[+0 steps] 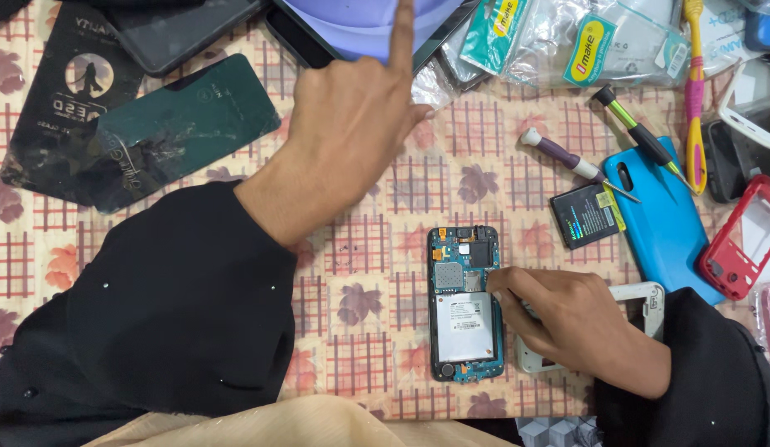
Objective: The person disassembles a smartphone by removing the back cover and unscrewing internal components. They handle the motherboard and battery, then reassemble the device by screwing the back cover back on.
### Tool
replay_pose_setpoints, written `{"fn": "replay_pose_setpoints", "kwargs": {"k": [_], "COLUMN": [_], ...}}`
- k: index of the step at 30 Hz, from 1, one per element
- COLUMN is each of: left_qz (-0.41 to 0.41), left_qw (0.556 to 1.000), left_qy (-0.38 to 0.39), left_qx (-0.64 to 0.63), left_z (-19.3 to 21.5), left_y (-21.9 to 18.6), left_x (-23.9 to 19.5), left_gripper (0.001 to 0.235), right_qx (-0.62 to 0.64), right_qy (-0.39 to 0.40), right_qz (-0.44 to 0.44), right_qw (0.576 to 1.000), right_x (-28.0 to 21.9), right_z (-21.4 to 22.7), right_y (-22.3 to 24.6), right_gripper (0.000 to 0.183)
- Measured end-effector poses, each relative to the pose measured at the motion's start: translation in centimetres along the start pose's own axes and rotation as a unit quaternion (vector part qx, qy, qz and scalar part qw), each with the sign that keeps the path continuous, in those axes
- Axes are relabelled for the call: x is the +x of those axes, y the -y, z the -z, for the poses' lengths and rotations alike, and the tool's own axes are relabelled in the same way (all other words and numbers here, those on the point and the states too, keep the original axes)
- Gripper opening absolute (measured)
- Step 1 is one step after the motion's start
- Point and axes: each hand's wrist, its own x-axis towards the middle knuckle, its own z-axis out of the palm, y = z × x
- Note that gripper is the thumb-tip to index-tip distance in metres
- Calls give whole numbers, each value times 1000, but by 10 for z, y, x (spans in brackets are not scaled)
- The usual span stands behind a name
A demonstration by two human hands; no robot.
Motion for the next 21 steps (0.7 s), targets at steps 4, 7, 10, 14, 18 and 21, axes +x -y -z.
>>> {"fn": "replay_pose_setpoints", "kwargs": {"k": [4,7,10,14,18,21], "left_qz": [-47,-102,-143,-164,-171,-166], "left_qw": [997,988,971,967,952,959], "left_qy": [41,58,94,35,73,92], "left_qx": [-49,-104,-167,-193,-241,-210], "left_z": [14,20,17,10,2,2], "left_y": [-18,-33,-45,-51,-64,-69], "left_x": [-11,-35,-65,-99,-116,-124], "left_gripper": [85,77,91,125,141,135], "right_qx": [37,78,138,297,484,504], "right_qy": [1,56,70,25,-70,-159], "right_qz": [-6,-72,-120,-127,-107,-111], "right_qw": [999,993,981,946,866,841], "right_x": [-1,0,-2,-14,-27,-26], "right_z": [3,8,18,40,50,50], "right_y": [-1,-5,-13,-31,-41,-40], "right_gripper": [15,25,25,53,63,64]}}
